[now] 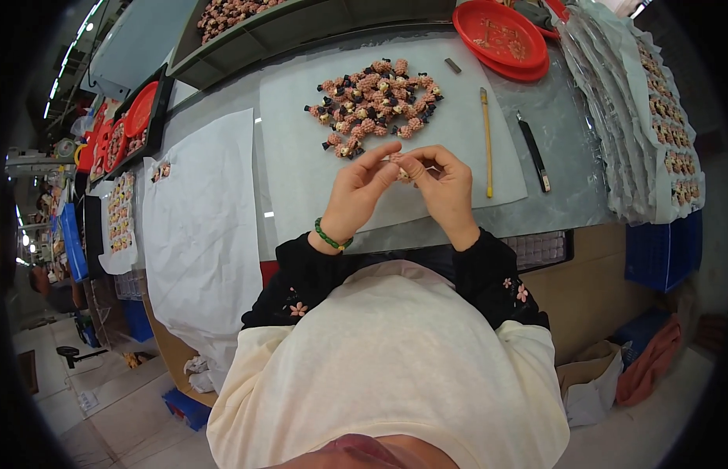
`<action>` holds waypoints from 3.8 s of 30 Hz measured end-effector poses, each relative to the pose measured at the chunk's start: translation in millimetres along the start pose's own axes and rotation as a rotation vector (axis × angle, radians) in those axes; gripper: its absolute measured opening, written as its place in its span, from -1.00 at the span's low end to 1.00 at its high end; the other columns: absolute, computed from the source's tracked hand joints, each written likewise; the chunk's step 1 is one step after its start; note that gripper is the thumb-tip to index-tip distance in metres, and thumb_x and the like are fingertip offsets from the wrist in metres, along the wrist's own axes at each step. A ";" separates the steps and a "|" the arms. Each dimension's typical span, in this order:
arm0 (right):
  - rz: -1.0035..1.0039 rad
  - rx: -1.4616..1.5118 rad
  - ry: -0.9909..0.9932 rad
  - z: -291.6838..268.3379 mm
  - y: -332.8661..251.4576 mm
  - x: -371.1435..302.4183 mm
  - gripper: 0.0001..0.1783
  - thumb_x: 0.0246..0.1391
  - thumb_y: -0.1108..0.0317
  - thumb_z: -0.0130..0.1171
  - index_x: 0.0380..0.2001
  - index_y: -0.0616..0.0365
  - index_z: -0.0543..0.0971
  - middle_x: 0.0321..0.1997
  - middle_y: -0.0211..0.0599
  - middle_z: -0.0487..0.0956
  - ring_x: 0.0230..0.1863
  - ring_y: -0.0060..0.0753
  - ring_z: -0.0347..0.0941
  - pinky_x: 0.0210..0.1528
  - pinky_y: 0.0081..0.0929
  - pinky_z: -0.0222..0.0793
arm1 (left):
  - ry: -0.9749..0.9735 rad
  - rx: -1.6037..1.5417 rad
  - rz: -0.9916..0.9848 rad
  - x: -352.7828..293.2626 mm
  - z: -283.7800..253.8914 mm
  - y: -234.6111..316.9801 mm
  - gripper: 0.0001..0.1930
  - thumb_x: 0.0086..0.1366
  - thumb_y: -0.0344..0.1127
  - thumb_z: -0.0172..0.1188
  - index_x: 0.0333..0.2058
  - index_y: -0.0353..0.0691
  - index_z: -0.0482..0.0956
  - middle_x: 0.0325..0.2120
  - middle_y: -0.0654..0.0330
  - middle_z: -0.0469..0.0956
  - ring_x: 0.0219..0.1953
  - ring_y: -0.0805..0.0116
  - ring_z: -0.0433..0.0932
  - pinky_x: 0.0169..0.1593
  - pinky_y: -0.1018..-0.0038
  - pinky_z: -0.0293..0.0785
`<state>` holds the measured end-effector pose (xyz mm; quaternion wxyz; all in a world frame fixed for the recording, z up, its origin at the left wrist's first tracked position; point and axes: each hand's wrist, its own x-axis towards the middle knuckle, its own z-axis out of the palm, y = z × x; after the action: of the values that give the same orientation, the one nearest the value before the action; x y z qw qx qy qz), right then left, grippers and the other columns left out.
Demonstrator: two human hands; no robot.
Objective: The person removes a sheet of paper from a box and spreads it on the table. The person then assembles small figurines by hand and arranges them in rows on the paper sheet.
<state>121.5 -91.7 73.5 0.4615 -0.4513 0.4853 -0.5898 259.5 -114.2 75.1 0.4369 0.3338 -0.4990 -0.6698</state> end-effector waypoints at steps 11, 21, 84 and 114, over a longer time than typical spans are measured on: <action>-0.026 0.226 0.084 -0.8 -20.2 2.7 -0.60 0.18 0.18 -0.20 -0.15 0.31 0.39 -0.27 -0.28 0.44 -0.30 -0.53 0.34 -0.34 -0.60 0.29 | 0.087 0.602 0.549 38.8 -0.3 90.8 -0.72 -0.01 -0.40 0.15 -0.28 -0.38 0.44 -0.50 0.14 0.48 -0.43 0.37 0.47 -0.34 0.49 0.42; 0.057 0.153 0.080 -9.3 -8.8 -1.9 -0.67 0.17 0.24 -0.19 -0.21 0.30 0.41 -0.37 -0.33 0.42 -0.39 -0.56 0.31 -0.39 -0.63 0.22 | 0.859 1.464 0.398 21.2 -290.6 157.7 -0.80 -0.07 -0.27 0.08 -0.51 -0.30 0.46 -0.59 0.01 0.49 -0.46 0.03 0.48 -0.37 0.30 0.38; -0.504 -0.649 -0.062 49.6 6.5 23.2 -0.66 -0.20 0.44 0.24 -0.26 0.21 0.47 -0.38 -0.27 0.50 -0.43 -0.43 0.44 -0.35 -0.59 0.36 | 0.113 -0.577 0.092 -3.2 -63.2 -4.8 -0.74 0.23 -0.45 -0.06 -0.10 -0.37 0.34 -0.25 0.13 0.45 -0.17 0.37 0.44 -0.10 0.48 0.39; -0.591 -0.830 -0.161 43.1 22.1 26.3 -0.75 -0.17 0.48 0.15 -0.30 0.20 0.49 -0.36 -0.22 0.45 -0.26 -0.16 0.35 -0.18 -0.40 0.25 | 0.395 0.027 0.071 0.3 -52.5 -19.0 -0.85 0.21 -0.32 0.04 -0.34 -0.30 0.45 -0.60 0.41 0.37 -0.62 0.72 0.23 -0.58 0.77 0.14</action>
<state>161.7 -126.5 59.2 0.0933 -0.7583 0.4931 -0.4162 301.0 -132.0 42.2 0.5450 0.4469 -0.4241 -0.5687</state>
